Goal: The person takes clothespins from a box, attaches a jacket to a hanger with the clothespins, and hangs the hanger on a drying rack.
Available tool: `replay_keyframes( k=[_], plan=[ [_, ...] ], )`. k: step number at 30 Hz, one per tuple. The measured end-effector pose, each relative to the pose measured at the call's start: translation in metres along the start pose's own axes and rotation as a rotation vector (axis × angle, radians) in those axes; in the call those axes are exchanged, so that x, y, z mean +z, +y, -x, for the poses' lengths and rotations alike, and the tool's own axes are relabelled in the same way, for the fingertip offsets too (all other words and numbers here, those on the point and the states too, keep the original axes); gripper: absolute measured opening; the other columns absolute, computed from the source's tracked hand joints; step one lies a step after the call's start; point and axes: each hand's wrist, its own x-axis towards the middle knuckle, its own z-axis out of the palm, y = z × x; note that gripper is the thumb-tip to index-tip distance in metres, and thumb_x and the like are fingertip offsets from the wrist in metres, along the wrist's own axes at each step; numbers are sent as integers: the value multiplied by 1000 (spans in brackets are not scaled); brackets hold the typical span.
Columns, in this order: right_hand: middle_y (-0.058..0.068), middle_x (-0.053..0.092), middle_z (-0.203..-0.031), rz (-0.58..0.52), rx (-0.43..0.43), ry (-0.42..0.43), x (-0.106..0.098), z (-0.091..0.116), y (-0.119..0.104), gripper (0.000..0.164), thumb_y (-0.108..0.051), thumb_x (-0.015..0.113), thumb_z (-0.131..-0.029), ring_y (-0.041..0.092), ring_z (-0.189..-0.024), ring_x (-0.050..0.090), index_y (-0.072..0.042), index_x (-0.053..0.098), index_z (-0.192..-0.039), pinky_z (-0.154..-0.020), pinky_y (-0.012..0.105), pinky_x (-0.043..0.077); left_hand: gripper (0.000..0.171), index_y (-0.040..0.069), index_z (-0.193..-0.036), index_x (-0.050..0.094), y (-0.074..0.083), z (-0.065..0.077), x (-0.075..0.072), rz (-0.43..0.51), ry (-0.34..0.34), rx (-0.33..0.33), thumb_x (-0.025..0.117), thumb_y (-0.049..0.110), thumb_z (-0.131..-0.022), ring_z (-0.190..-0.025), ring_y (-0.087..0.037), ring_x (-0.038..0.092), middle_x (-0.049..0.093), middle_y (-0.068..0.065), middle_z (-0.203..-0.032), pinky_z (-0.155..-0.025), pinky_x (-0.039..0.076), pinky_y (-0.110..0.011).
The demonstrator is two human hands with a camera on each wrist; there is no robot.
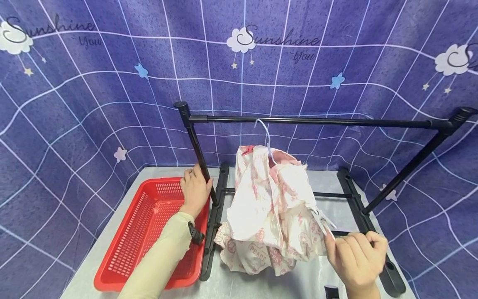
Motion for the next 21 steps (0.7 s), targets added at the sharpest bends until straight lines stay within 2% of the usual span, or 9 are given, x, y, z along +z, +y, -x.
replay_keyframes(
  k=[10, 21],
  plan=[
    [10, 30, -36, 17, 6, 11, 3, 0, 2, 50, -22, 72, -76, 21, -38, 24, -4, 39, -44, -52, 38, 22, 63, -4, -122, 39, 1, -1, -1, 8, 8, -1, 72, 25, -78, -100, -35, 45, 58, -19, -101, -76, 34, -47],
    [10, 30, -36, 36, 15, 12, 1, 7, 9, 50, -24, 73, -75, 21, -37, 25, -5, 39, -44, -52, 42, 24, 64, -3, -125, 37, -1, 1, 0, 11, -22, -11, 70, 27, -79, -101, -34, 44, 57, -18, -102, -77, 33, -47]
  ],
)
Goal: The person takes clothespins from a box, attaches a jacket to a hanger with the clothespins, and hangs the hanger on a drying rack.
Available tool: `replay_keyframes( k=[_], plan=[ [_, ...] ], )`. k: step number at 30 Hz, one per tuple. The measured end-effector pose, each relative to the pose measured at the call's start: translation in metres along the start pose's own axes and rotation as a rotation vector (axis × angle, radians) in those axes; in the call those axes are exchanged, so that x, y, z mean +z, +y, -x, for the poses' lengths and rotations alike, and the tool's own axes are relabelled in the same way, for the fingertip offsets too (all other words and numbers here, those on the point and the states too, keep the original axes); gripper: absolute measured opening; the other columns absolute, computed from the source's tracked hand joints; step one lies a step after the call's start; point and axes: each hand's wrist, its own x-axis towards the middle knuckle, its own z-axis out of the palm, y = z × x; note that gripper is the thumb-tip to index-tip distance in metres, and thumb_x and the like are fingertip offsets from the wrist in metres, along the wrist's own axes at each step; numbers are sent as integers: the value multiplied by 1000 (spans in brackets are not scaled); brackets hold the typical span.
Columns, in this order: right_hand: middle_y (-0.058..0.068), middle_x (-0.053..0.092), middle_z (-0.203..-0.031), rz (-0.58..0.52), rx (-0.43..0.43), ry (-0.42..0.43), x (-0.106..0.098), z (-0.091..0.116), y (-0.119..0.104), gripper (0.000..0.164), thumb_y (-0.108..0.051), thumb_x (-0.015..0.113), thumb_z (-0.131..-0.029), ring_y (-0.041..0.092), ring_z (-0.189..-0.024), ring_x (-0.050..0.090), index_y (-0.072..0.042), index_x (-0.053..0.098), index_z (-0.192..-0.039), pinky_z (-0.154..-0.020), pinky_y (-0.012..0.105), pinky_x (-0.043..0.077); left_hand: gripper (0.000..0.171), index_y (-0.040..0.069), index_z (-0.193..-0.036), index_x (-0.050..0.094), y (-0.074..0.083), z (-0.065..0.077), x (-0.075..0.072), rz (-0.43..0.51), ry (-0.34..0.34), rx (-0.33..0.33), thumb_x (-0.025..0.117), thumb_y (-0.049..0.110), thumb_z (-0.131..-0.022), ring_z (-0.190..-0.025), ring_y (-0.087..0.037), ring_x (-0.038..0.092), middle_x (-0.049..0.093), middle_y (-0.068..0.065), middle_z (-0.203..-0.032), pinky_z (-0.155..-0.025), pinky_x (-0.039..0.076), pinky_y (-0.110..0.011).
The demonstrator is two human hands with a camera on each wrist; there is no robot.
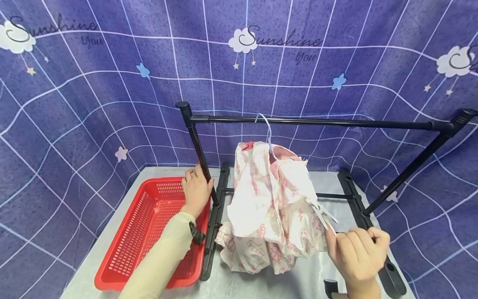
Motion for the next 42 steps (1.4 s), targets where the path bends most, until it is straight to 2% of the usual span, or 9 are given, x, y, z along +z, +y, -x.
replay_keyframes(
  k=[18, 26, 33, 42],
  plan=[
    [10, 32, -38, 3, 9, -10, 3, 5, 8, 49, -24, 74, -74, 23, -38, 25, -5, 40, -45, -57, 44, 27, 64, -3, -124, 37, 0, 2, 2, -8, 26, 12, 70, 27, -79, -100, -35, 44, 57, -18, -100, -78, 32, -48],
    [10, 30, -37, 14, 13, -8, 6, 4, 11, 50, -25, 74, -74, 24, -38, 24, -5, 38, -45, -54, 45, 25, 63, -3, -125, 38, 0, 1, 1, 1, 22, 3, 71, 26, -79, -101, -35, 44, 58, -19, -100, -80, 31, -48],
    [10, 30, -38, 7, 13, -28, 6, 7, 14, 50, -23, 74, -74, 23, -38, 23, -6, 38, -44, -53, 45, 24, 63, -4, -123, 39, 1, 1, 1, 5, 52, 14, 72, 24, -77, -100, -36, 45, 59, -19, -98, -79, 31, -49],
    [10, 30, -38, 17, 6, -70, 3, 12, 16, 50, -22, 73, -75, 23, -38, 23, -5, 37, -45, -54, 45, 23, 63, -3, -125, 37, 0, 1, 1, 17, 14, 0, 70, 25, -79, -102, -35, 43, 59, -19, -100, -81, 30, -49]
  ],
)
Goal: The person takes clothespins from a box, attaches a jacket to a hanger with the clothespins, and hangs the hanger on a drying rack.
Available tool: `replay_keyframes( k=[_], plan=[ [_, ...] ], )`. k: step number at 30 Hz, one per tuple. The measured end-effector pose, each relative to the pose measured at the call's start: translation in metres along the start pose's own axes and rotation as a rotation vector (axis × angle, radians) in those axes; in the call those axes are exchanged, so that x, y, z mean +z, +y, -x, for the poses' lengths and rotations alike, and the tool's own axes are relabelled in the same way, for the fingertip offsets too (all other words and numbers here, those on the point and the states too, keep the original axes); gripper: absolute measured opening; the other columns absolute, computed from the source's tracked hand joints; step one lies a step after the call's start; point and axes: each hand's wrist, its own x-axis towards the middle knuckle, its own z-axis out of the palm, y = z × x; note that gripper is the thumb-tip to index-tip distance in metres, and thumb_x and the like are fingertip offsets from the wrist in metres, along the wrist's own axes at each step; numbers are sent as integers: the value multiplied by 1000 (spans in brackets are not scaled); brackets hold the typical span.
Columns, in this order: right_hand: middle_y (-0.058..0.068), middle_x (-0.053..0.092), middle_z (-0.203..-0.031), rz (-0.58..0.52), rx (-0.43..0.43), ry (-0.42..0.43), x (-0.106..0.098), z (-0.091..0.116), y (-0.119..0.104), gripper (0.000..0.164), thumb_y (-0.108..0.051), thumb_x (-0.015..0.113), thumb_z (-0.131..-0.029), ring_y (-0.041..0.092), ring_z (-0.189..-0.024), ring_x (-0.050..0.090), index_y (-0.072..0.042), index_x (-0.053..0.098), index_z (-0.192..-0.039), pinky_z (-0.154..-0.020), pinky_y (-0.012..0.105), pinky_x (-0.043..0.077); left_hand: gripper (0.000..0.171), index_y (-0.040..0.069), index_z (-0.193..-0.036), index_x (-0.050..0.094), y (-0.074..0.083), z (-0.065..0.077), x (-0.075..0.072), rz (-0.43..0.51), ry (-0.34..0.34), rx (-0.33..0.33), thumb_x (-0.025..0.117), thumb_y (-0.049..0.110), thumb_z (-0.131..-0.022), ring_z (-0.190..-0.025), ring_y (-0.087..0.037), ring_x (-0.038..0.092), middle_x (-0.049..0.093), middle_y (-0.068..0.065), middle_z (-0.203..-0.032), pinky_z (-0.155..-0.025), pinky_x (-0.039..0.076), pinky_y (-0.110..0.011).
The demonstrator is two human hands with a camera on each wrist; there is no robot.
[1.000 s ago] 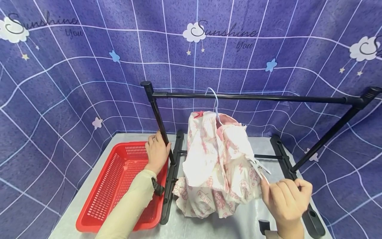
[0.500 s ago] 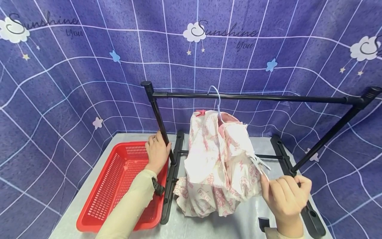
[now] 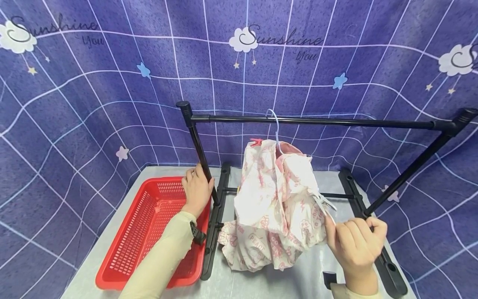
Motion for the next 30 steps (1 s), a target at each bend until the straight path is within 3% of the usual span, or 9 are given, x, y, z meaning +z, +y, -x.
replay_keyframes(
  k=[13, 30],
  plan=[
    [9, 29, -38, 6, 6, -22, -4, 6, 0, 49, -21, 73, -75, 22, -38, 21, -5, 36, -45, -54, 46, 24, 63, -3, -124, 39, 0, 0, 1, 11, 25, -4, 72, 23, -77, -101, -35, 44, 58, -18, -98, -82, 29, -49],
    [8, 31, -39, -10, 34, -11, -6, 12, -5, 48, -18, 73, -75, 22, -38, 23, -6, 37, -45, -56, 45, 25, 63, 0, -125, 36, 1, 0, 0, 9, -10, -22, 70, 25, -79, -103, -34, 43, 58, -17, -100, -83, 29, -48]
  ],
)
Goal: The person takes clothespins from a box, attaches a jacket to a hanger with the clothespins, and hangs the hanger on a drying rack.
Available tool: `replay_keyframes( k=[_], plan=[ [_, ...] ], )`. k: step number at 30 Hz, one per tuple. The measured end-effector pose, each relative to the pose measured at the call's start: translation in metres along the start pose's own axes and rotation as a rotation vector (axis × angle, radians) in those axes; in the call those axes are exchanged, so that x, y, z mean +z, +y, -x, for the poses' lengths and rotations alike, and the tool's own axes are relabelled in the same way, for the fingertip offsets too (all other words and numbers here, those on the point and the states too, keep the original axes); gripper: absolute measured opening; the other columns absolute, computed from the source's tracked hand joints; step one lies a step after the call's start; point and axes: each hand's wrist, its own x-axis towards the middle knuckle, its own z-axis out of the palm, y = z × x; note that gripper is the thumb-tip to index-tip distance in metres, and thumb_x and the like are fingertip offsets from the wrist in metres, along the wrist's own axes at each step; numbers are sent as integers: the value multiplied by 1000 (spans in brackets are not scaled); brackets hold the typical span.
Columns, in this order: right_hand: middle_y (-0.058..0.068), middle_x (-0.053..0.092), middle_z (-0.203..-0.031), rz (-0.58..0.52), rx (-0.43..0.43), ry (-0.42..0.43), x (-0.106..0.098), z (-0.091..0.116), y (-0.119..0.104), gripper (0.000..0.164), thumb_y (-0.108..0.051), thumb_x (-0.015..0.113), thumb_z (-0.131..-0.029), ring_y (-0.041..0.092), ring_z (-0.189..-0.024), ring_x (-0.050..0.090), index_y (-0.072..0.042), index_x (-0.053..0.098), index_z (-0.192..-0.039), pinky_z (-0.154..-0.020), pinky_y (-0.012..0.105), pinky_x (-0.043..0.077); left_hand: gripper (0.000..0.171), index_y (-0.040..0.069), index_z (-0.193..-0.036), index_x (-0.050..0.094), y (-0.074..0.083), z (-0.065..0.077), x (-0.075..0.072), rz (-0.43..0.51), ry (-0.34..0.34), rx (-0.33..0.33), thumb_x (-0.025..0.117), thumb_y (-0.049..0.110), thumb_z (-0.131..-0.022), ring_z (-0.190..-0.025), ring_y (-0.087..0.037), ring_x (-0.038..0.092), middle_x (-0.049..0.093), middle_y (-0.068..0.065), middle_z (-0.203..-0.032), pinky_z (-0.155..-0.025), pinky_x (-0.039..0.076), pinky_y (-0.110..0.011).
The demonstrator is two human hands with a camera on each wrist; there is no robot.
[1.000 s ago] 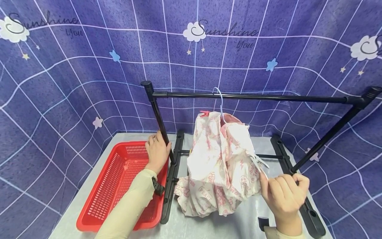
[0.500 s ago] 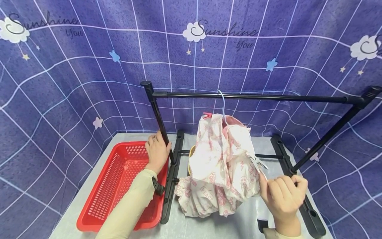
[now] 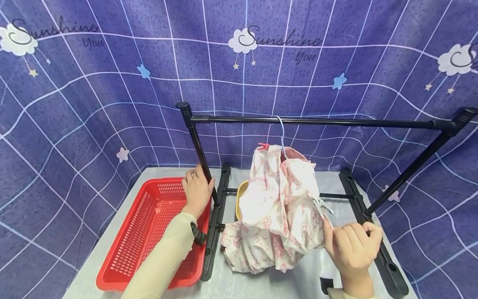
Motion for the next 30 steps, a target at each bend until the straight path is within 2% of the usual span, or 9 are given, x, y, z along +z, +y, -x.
replay_keyframes(
  k=[12, 23, 30],
  plan=[
    [7, 31, -38, -14, 14, 6, 0, 9, -2, 49, -17, 73, -73, 22, -37, 24, -7, 35, -43, -56, 45, 26, 63, -1, -124, 38, -2, 1, 1, -2, 30, 17, 72, 25, -77, -101, -34, 44, 58, -17, -100, -81, 31, -48],
    [6, 27, -37, -27, 29, 24, 1, 18, -5, 50, -15, 72, -72, 20, -37, 21, -9, 34, -41, -53, 43, 22, 63, 0, -124, 37, -1, 0, -1, -5, 14, 7, 71, 25, -78, -102, -34, 44, 58, -17, -101, -81, 30, -48],
    [6, 30, -38, -26, 56, -2, -1, 29, -4, 48, -14, 72, -73, 20, -38, 22, -8, 35, -41, -54, 43, 22, 62, -1, -125, 37, -1, 1, -2, -12, -6, 0, 70, 26, -79, -103, -34, 44, 57, -17, -101, -82, 31, -48]
  ],
)
